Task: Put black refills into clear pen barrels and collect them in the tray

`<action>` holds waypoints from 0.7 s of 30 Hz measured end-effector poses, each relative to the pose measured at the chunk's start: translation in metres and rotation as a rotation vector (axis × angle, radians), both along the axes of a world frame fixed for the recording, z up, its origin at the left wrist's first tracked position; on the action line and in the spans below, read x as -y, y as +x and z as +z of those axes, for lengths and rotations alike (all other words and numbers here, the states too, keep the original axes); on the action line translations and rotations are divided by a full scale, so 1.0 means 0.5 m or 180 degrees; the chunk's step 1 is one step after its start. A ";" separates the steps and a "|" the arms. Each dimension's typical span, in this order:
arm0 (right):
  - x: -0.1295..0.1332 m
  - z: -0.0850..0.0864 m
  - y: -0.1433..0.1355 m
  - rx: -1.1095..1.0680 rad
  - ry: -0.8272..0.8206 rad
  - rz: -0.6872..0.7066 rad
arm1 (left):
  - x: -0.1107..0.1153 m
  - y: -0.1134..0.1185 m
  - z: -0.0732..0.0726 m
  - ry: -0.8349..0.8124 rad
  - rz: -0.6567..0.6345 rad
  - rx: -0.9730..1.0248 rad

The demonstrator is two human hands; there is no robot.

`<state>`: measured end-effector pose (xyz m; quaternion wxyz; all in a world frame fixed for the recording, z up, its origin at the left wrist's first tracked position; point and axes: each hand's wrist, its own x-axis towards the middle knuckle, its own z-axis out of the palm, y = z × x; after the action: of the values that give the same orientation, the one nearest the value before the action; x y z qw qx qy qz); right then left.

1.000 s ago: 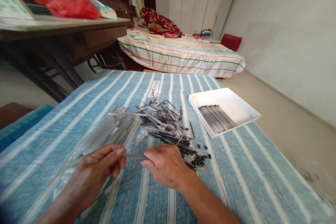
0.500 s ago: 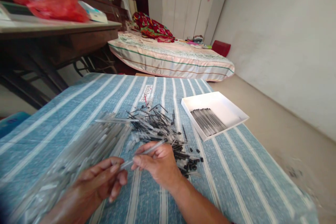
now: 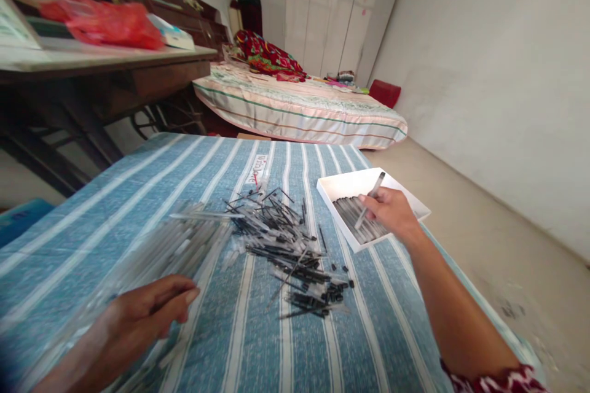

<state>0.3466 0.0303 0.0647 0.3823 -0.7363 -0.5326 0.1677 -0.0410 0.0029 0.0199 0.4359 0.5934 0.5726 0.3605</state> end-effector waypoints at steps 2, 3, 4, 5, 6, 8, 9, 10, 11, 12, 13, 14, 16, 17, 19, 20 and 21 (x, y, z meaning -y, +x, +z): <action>-0.025 0.013 0.051 0.1244 -0.0831 -0.0022 | 0.000 -0.004 0.007 0.0076 0.0007 -0.0048; -0.039 0.014 0.070 0.1415 -0.1046 -0.0001 | 0.000 -0.006 0.009 0.0114 -0.0029 -0.0126; -0.052 0.012 0.085 0.1502 -0.1196 0.0037 | -0.001 -0.008 0.011 0.0155 -0.0089 -0.0238; -0.065 0.006 0.097 0.1534 -0.1341 0.0087 | -0.002 -0.012 0.011 0.0197 -0.0172 -0.0364; -0.077 -0.003 0.105 0.1516 -0.1481 0.0129 | -0.003 -0.016 0.010 0.0237 -0.0260 -0.0481; -0.094 -0.024 0.117 0.1465 -0.1768 0.0204 | -0.008 -0.025 0.007 0.0272 -0.0399 -0.0643; -0.100 -0.035 0.120 0.1430 -0.1892 0.0231 | -0.011 -0.030 0.005 0.0260 -0.0453 -0.0704; -0.105 -0.046 0.123 0.1395 -0.1996 0.0254 | -0.014 -0.035 0.003 0.0215 -0.0537 -0.0764; -0.108 -0.055 0.125 0.1365 -0.2077 0.0275 | -0.017 -0.040 0.002 0.0151 -0.0635 -0.0827; -0.110 -0.063 0.126 0.1342 -0.2142 0.0294 | -0.020 -0.045 0.002 0.0075 -0.0755 -0.0893; -0.112 -0.070 0.127 0.1326 -0.2193 0.0312 | -0.023 -0.049 0.003 0.0004 -0.0874 -0.0964; -0.113 -0.075 0.128 0.1318 -0.2235 0.0328 | -0.025 -0.052 0.005 -0.0024 -0.0936 -0.1039; -0.114 -0.084 0.131 0.1323 -0.2304 0.0340 | -0.027 -0.057 0.010 -0.0019 -0.1018 -0.1212; -0.114 -0.088 0.132 0.1333 -0.2331 0.0333 | -0.028 -0.059 0.012 -0.0007 -0.1062 -0.1314; -0.114 -0.095 0.134 0.1359 -0.2366 0.0303 | -0.030 -0.063 0.016 -0.0049 -0.1277 -0.1542; -0.113 -0.099 0.134 0.1372 -0.2372 0.0286 | -0.031 -0.066 0.018 -0.0074 -0.1385 -0.1654; -0.111 -0.101 0.135 0.1384 -0.2370 0.0274 | -0.032 -0.069 0.019 -0.0090 -0.1461 -0.1757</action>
<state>0.4139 0.0859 0.0142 -0.0379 -0.8193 -0.5341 0.2051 -0.0752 0.0192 0.0294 0.3426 0.7755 0.5255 0.0713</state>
